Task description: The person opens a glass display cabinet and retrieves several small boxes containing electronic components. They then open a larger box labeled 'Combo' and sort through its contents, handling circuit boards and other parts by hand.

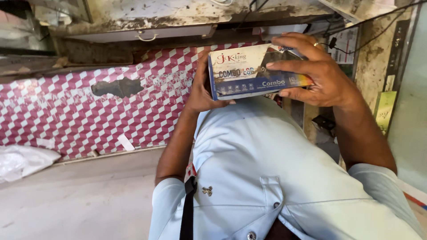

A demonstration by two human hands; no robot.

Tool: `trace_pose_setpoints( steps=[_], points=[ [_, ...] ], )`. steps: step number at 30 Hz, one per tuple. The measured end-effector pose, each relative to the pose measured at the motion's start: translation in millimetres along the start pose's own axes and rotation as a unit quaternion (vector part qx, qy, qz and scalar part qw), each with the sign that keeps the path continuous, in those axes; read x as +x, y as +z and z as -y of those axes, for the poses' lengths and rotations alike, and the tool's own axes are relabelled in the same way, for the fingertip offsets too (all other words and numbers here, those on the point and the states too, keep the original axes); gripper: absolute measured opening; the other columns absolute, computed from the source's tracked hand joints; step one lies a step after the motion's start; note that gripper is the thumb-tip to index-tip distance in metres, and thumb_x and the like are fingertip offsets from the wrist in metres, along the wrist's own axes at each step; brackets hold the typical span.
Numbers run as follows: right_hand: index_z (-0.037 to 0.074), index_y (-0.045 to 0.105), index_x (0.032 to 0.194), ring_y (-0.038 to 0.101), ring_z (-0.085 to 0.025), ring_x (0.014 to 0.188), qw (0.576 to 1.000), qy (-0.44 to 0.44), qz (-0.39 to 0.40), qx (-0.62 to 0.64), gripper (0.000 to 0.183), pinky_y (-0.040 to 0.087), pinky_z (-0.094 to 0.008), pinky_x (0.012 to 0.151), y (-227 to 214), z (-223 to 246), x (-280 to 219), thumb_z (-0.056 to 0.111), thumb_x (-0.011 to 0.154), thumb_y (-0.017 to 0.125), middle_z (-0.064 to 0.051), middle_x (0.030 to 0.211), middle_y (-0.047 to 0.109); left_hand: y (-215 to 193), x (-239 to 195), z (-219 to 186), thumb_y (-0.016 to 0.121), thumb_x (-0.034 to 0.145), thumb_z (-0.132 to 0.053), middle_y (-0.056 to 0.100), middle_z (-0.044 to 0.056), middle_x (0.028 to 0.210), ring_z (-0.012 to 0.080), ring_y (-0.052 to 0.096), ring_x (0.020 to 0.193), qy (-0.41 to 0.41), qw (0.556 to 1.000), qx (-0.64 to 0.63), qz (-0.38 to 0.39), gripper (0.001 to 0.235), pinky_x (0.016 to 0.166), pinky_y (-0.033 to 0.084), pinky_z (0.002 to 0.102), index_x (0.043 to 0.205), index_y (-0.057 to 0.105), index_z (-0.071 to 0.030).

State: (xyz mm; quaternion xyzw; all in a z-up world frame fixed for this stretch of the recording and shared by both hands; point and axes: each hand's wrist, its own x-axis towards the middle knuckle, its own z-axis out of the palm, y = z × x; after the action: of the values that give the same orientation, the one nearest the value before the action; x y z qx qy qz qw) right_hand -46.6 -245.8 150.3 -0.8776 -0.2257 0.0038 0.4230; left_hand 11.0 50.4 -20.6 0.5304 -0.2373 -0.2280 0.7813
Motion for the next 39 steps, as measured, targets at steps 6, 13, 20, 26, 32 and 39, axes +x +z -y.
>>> trace_pose_setpoints(
  steps=[6,13,20,26,32,39],
  points=[
    [0.013,0.067,0.135,0.060,-0.030,0.133,0.999,0.041,-0.008,0.010,0.066,0.048,-0.041,0.110,7,-9,3,0.049,0.080,0.078,-0.015,0.148,0.058,-12,-20,2,0.106,0.056,-0.025,0.035,0.017,0.163,0.0277,0.039,0.153,-0.004,0.993,0.114,-0.012,0.141,0.130,0.035,0.043,0.164,0.019,0.000],
    [0.010,0.067,0.132,0.056,-0.034,0.137,0.999,0.025,0.044,0.016,0.064,0.042,-0.041,0.116,19,-6,36,0.046,0.080,0.073,-0.020,0.148,0.058,-23,-22,-6,0.098,0.063,-0.042,0.036,0.021,0.161,0.0316,0.036,0.151,-0.023,0.986,0.158,-0.040,0.136,0.127,0.032,0.042,0.163,0.018,0.002],
    [0.012,0.068,0.128,0.061,-0.027,0.127,0.997,-0.029,0.067,0.030,0.057,0.044,-0.038,0.112,55,-12,77,0.024,0.074,0.079,-0.013,0.142,0.063,-45,-33,-26,0.088,0.070,-0.047,0.050,0.022,0.146,0.0302,0.047,0.142,-0.039,0.989,0.121,-0.081,0.117,0.120,0.039,0.039,0.158,0.029,0.002],
    [0.010,0.069,0.127,0.056,-0.030,0.129,0.987,-0.073,0.139,0.032,0.059,0.041,-0.038,0.112,65,-22,106,0.019,0.070,0.081,-0.013,0.143,0.059,-32,-38,-47,0.083,0.077,-0.049,0.057,0.018,0.137,0.0279,0.054,0.133,-0.065,0.951,0.187,-0.236,0.097,0.112,0.044,0.037,0.151,0.043,-0.001],
    [0.009,0.068,0.129,0.055,-0.031,0.132,0.972,-0.099,0.192,0.091,0.062,0.042,-0.039,0.112,55,-31,133,0.027,0.072,0.082,-0.015,0.146,0.057,-7,-40,-71,0.086,0.074,-0.044,0.058,0.017,0.134,0.0293,0.057,0.127,-0.006,0.940,0.131,-0.316,0.096,0.108,0.047,0.038,0.151,0.041,-0.007],
    [0.006,0.068,0.128,0.064,-0.030,0.126,0.956,-0.159,0.192,0.152,0.067,0.049,-0.039,0.109,51,-46,162,0.062,0.090,0.066,-0.017,0.136,0.065,8,-54,-79,0.084,0.071,-0.047,0.057,0.015,0.132,0.0289,0.061,0.123,-0.067,0.917,0.183,-0.347,0.098,0.104,0.051,0.039,0.149,0.038,-0.010]
  ],
)
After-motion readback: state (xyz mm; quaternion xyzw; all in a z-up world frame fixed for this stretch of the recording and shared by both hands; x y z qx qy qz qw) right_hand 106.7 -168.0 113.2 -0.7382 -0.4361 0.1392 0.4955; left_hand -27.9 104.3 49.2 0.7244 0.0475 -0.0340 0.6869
